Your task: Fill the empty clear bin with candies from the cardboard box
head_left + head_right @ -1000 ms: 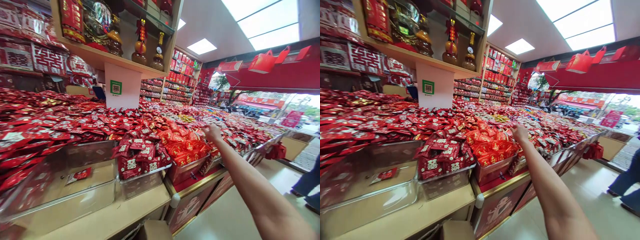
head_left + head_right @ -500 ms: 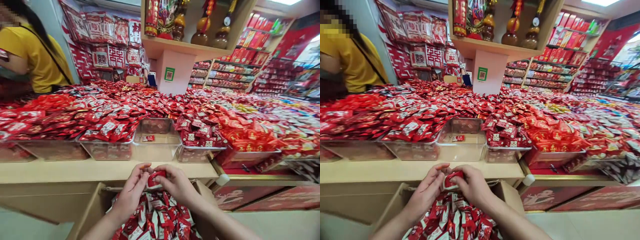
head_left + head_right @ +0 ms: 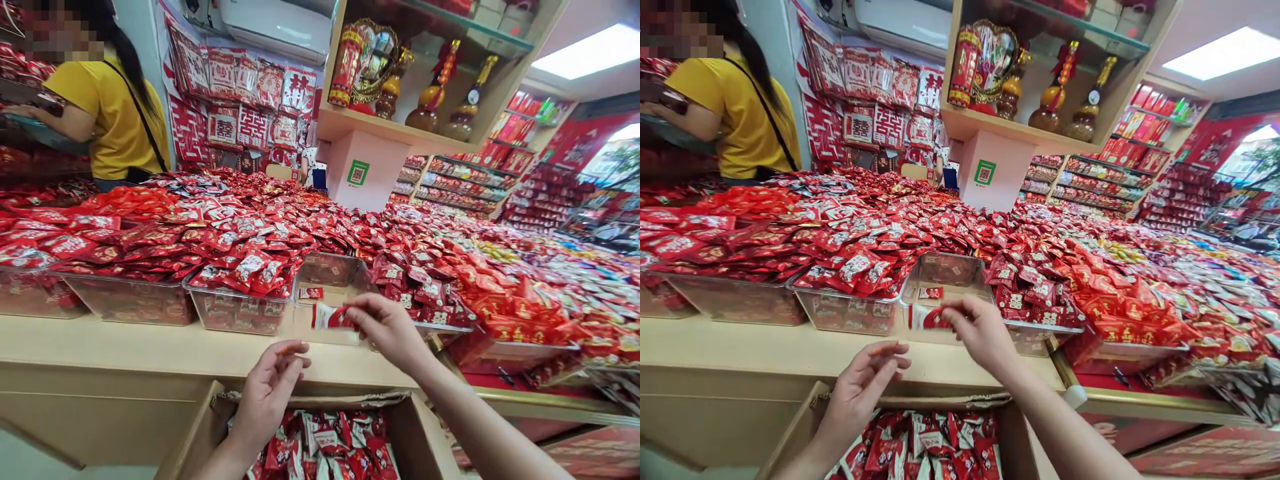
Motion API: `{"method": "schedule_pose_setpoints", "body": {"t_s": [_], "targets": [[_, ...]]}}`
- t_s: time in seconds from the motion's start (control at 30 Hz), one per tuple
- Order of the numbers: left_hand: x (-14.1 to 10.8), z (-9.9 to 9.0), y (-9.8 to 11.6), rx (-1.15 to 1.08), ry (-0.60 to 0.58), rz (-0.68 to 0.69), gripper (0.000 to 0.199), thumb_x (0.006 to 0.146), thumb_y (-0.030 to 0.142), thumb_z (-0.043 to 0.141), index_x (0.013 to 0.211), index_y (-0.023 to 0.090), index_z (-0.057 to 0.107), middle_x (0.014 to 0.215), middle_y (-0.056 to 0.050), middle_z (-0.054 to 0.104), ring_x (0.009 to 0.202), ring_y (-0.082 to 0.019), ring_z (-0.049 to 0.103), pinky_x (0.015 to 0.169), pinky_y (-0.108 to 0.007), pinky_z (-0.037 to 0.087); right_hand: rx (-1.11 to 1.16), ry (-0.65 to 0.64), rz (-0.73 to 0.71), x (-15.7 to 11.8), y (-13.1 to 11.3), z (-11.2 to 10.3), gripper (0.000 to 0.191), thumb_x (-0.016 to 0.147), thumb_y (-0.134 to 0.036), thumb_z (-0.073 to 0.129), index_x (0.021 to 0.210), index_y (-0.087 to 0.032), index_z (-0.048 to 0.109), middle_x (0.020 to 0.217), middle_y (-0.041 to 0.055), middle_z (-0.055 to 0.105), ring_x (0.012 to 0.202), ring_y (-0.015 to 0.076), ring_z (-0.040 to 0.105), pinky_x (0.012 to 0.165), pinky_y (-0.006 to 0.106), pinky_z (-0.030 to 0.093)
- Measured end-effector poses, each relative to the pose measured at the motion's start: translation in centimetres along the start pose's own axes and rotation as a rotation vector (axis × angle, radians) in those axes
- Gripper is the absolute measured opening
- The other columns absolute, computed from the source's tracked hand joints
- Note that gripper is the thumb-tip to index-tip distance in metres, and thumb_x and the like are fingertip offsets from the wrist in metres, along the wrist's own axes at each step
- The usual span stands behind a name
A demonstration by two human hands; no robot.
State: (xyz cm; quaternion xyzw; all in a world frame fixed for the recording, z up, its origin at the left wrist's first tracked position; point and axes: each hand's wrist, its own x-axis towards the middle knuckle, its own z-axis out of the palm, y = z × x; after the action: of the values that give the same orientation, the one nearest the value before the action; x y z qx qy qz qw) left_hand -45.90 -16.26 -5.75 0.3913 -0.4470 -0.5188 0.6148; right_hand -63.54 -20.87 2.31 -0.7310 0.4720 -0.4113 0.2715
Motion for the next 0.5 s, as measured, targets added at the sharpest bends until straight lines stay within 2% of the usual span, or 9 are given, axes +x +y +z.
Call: {"method": "schedule_pose_setpoints", "body": {"t_s": [0.07,0.1,0.17,0.23,0.3,0.37,0.43,0.5], "targets": [[-0.3,-0.3,0.0,-0.164,-0.04,-0.089,0.027,0.074,0.033,0.058,0.1,0.026,0.057,0.108,-0.003,0.062,0.087,-0.019,0.061,0.073,-0.029,0.049,-0.126,0.054,-0.082,0.4,-1.4,0.6,0.016,0.078,-0.033,0.051,0.078,-0.02,0.06,0.065,0.0021,0.06,0.054,0.0138,0.051,0.05,0.026,0.041],[-0.5,-0.3,0.0,-0.299,-0.055,-0.153,0.03,0.074,0.036,0.057,0.104,0.029,0.056,0.113,-0.003,0.06,0.092,-0.02,0.06,0.075,-0.03,0.049,-0.185,0.027,-0.149,0.1,-2.0,1.5,0.014,0.078,-0.032,0.051,0.076,-0.021,0.06,0.067,0.0032,0.06,0.058,0.0151,0.053,0.052,0.027,0.042],[-0.8,-0.5,0.0,-0.565,-0.079,-0.268,0.033,0.071,0.04,0.059,0.103,0.032,0.058,0.113,-0.001,0.061,0.096,-0.02,0.059,0.076,-0.029,0.049,-0.25,-0.123,-0.285,-1.0,-2.6,3.8,0.013,0.078,-0.029,0.051,0.076,-0.022,0.061,0.075,0.0056,0.062,0.068,0.018,0.055,0.06,0.029,0.045],[-1.1,-0.8,0.0,-0.698,-0.077,-0.371,0.027,0.069,0.038,0.061,0.095,0.031,0.063,0.099,0.0,0.067,0.087,-0.017,0.061,0.07,-0.025,0.049,-0.213,-0.329,-0.388,-2.3,-2.6,5.8,0.012,0.078,-0.027,0.051,0.077,-0.022,0.062,0.083,0.0067,0.062,0.076,0.0185,0.056,0.066,0.029,0.046],[-1.1,-1.2,0.0,-0.676,-0.043,-0.42,0.024,0.07,0.029,0.061,0.094,0.028,0.064,0.085,0.0,0.069,0.069,-0.013,0.061,0.06,-0.02,0.047,-0.144,-0.427,-0.435,-2.9,-2.3,6.5,0.012,0.078,-0.025,0.051,0.08,-0.021,0.062,0.09,0.0064,0.061,0.08,0.0166,0.056,0.071,0.026,0.047],[-1.0,-1.6,0.1,-0.569,-0.027,-0.416,0.036,0.073,0.02,0.057,0.109,0.025,0.056,0.075,-0.002,0.068,0.057,-0.01,0.056,0.051,-0.019,0.043,-0.129,-0.37,-0.414,-2.5,-2.0,5.8,0.016,0.078,-0.02,0.05,0.09,-0.021,0.061,0.098,0.0067,0.059,0.089,0.0159,0.054,0.079,0.026,0.045],[-0.9,-1.7,0.3,-0.446,-0.059,-0.396,0.052,0.075,0.017,0.053,0.125,0.023,0.039,0.065,-0.002,0.066,0.051,-0.01,0.052,0.045,-0.018,0.038,-0.147,-0.287,-0.313,-1.7,-1.8,4.6,0.029,0.078,-0.018,0.051,0.107,-0.02,0.055,0.104,0.0078,0.057,0.096,0.0172,0.052,0.083,0.03,0.043],[-1.0,-1.6,0.6,-0.35,-0.123,-0.401,0.062,0.077,0.02,0.05,0.133,0.023,0.023,0.06,-0.003,0.064,0.051,-0.011,0.052,0.042,-0.017,0.036,-0.101,-0.35,-0.203,-0.9,-1.6,3.8,0.039,0.077,-0.019,0.053,0.116,-0.021,0.048,0.104,0.0072,0.059,0.093,0.0175,0.054,0.08,0.031,0.044]]}}
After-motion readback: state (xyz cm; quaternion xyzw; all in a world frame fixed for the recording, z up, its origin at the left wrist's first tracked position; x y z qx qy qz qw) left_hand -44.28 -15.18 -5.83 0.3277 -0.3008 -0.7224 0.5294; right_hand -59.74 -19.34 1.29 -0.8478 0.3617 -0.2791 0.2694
